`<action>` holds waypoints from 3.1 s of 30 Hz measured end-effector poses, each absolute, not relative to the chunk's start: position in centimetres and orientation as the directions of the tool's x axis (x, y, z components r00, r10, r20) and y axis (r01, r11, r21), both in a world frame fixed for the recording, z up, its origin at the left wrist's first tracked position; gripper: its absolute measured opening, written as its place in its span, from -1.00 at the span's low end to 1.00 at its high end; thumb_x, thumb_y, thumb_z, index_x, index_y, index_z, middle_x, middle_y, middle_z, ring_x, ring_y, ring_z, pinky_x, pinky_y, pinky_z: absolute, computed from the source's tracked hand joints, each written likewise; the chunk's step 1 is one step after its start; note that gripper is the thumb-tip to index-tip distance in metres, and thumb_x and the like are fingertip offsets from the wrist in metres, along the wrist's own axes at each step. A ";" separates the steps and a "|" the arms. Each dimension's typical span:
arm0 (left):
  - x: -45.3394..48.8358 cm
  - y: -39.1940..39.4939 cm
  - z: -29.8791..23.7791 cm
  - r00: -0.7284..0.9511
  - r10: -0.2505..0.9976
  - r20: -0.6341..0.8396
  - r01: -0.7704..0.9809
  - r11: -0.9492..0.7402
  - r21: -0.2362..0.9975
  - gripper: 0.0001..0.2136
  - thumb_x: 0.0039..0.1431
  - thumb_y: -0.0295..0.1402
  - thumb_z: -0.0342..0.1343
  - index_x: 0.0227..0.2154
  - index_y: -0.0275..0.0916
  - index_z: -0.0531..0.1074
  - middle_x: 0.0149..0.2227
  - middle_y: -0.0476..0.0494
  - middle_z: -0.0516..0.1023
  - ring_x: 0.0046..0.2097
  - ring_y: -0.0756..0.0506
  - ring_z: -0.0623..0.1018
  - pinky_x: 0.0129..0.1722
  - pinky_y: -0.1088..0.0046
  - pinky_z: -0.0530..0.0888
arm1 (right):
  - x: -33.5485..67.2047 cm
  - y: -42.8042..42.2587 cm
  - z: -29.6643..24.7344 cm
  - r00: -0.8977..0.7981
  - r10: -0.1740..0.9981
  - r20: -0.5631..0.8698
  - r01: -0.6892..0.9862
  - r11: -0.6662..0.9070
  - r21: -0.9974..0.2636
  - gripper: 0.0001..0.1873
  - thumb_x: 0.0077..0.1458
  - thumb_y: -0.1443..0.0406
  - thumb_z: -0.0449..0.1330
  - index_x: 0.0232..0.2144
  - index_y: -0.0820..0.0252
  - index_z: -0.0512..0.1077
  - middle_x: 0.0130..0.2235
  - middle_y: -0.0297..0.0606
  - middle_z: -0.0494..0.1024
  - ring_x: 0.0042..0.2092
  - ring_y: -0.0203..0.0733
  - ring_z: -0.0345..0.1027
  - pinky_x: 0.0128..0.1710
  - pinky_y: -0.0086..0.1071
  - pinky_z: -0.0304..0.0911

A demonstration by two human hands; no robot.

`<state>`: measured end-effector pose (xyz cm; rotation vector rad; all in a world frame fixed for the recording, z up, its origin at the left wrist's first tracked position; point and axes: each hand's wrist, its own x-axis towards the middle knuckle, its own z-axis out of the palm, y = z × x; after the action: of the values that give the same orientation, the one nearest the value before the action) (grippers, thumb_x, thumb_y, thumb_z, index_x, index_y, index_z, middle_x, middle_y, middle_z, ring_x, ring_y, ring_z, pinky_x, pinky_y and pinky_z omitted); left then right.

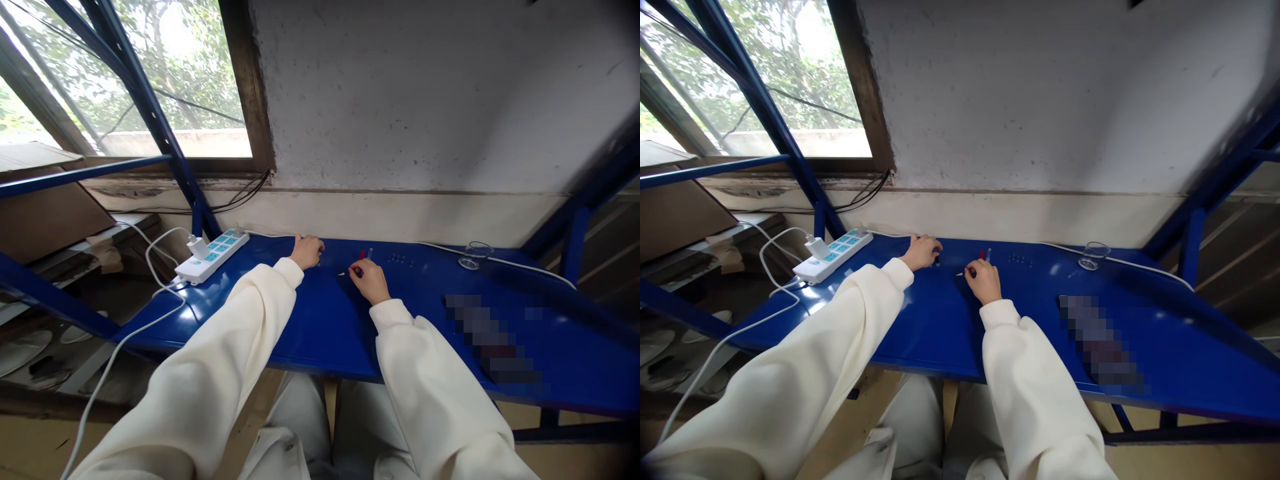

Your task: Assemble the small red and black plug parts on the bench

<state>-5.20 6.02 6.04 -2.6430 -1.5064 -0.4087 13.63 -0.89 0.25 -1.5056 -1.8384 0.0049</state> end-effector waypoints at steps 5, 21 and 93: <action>-3.6 4.4 6.4 0.547 0.757 0.359 0.791 -0.607 0.076 -0.76 0.09 -0.42 -0.10 -0.21 -0.22 0.39 -0.16 -0.17 0.45 -0.09 -0.16 0.37 -0.10 0.20 0.13 | 14.4 -0.9 0.3 0.199 0.885 0.421 0.892 0.014 -0.452 -0.83 -0.03 0.31 0.03 -0.46 0.18 0.42 -0.37 -0.24 0.46 -0.29 -0.20 0.28 -0.37 -0.39 0.02; 4.3 3.8 1.0 0.543 0.780 0.310 0.814 -0.580 0.035 -0.56 0.16 -0.44 -0.22 0.13 -0.21 0.03 0.10 -0.24 0.20 0.03 -0.19 0.23 -0.10 0.17 0.18 | 15.4 0.1 -0.6 0.430 0.843 0.322 0.848 -0.255 -0.465 -0.72 -0.02 0.26 0.02 -0.27 0.23 0.43 -0.17 -0.10 0.43 -0.09 -0.04 0.20 -0.19 -0.20 0.04; -0.2 -0.4 0.5 0.149 0.739 0.656 0.612 -0.591 0.526 -0.77 0.15 -0.39 -0.11 -0.18 -0.21 0.39 -0.16 -0.15 0.40 -0.11 -0.06 0.39 -0.08 0.38 0.33 | 13.6 0.8 -0.1 -0.082 0.847 0.525 0.914 0.274 -0.300 -0.85 0.01 0.26 0.07 -0.45 0.19 0.40 -0.43 -0.27 0.42 -0.30 -0.21 0.23 -0.35 -0.37 -0.11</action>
<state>-0.25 -0.38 0.49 -2.4792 -1.4692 -1.5587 13.62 0.80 -0.13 -1.5814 -1.9333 -0.1392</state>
